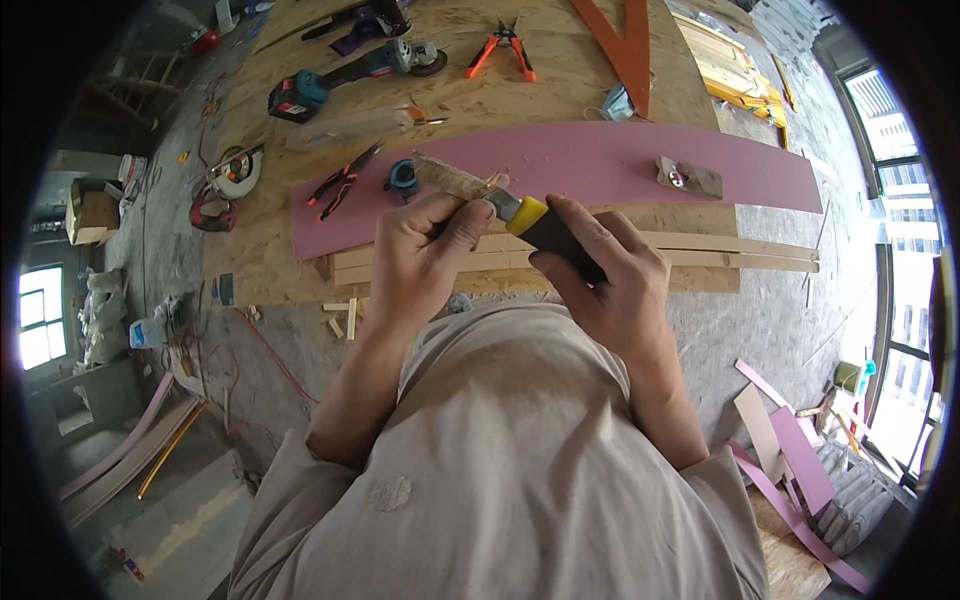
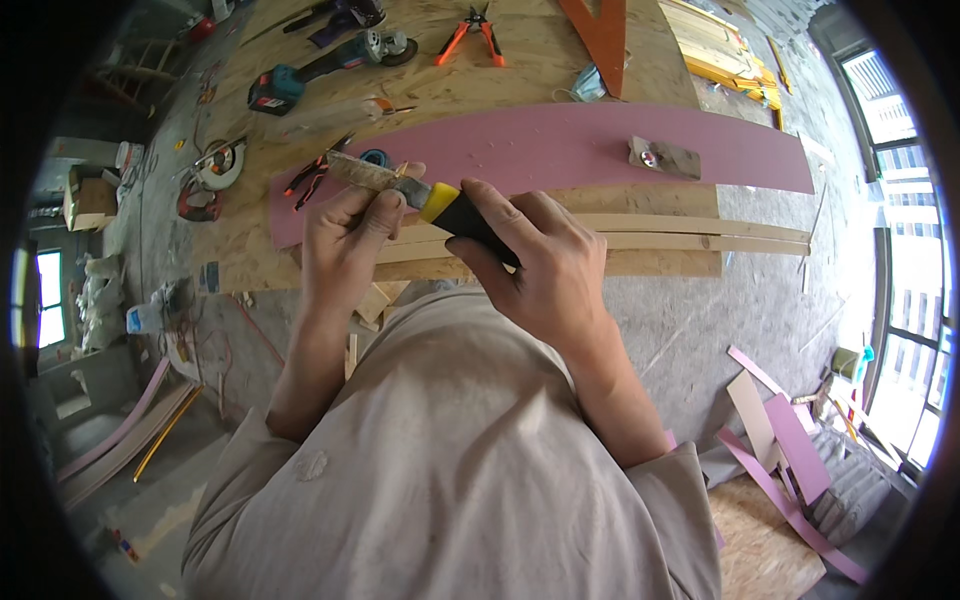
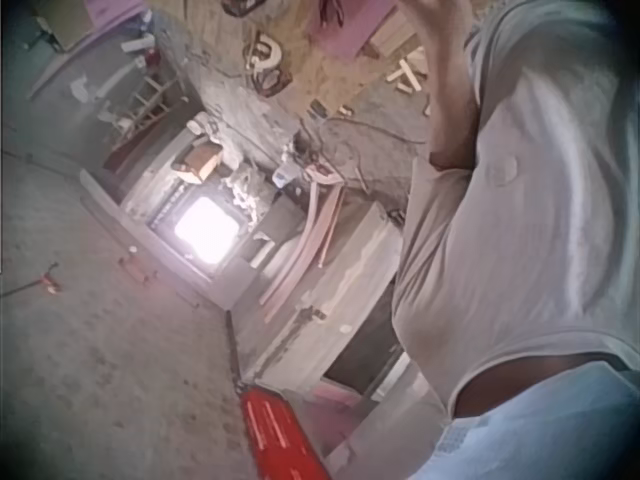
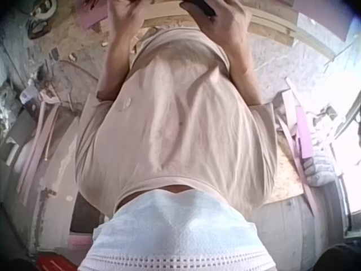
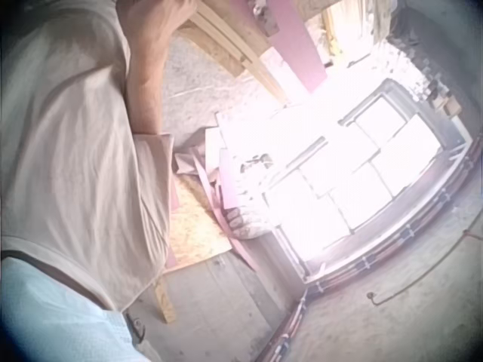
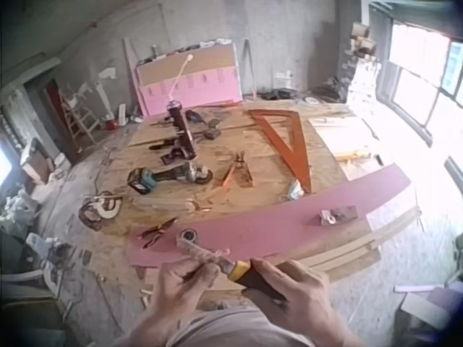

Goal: The person walks through a construction site, picks up a wooden plank, and places it on a workbench. They use a tape measure and pencil to mark measurements on the plank, then use a utility knife to score the wood along the marked line.

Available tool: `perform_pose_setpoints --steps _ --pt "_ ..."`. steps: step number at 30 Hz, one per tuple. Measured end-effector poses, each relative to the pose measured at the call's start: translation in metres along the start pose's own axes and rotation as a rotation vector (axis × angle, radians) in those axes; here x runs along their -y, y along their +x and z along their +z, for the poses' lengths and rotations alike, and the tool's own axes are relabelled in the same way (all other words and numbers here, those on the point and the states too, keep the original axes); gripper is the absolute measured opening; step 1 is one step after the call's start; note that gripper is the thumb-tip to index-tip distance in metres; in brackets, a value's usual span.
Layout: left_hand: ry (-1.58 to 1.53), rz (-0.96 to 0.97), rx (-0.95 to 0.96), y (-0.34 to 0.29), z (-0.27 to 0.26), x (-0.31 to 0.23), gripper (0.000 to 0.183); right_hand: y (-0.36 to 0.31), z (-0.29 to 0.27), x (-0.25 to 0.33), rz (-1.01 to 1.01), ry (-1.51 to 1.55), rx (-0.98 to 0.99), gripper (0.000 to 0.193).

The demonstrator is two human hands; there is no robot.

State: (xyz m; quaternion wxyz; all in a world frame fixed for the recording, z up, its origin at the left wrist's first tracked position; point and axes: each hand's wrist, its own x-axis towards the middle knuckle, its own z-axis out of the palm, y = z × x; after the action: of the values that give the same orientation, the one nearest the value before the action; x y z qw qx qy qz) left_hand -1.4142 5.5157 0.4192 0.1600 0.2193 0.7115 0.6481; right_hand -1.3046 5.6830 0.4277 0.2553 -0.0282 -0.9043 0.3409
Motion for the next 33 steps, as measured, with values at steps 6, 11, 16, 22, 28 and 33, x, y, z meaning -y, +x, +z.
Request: perform_pose_setpoints --steps 6,11,16,22,28,33 --pt "0.002 0.097 -0.062 0.000 0.007 0.001 0.021 0.001 0.001 0.001 0.030 0.031 0.041 0.049" --pt "-0.020 0.036 -0.017 -0.001 0.002 0.004 0.022 -0.001 0.001 0.002 -0.008 0.001 -0.018 0.048" --pt "0.073 -0.046 -0.010 -0.002 -0.002 0.000 0.022 -0.001 0.001 0.004 0.012 0.010 -0.038 0.048" --pt "-0.004 0.092 0.041 0.000 0.001 0.008 0.024 -0.001 0.000 0.005 0.031 0.011 -0.011 0.048" --pt "0.097 0.032 -0.035 -0.002 -0.001 0.002 0.021 -0.002 0.003 0.004 0.016 -0.008 -0.032 0.048" --pt "-0.021 0.098 0.000 -0.001 0.001 0.002 0.020 -0.003 0.000 0.005 0.056 0.052 0.031 0.048"
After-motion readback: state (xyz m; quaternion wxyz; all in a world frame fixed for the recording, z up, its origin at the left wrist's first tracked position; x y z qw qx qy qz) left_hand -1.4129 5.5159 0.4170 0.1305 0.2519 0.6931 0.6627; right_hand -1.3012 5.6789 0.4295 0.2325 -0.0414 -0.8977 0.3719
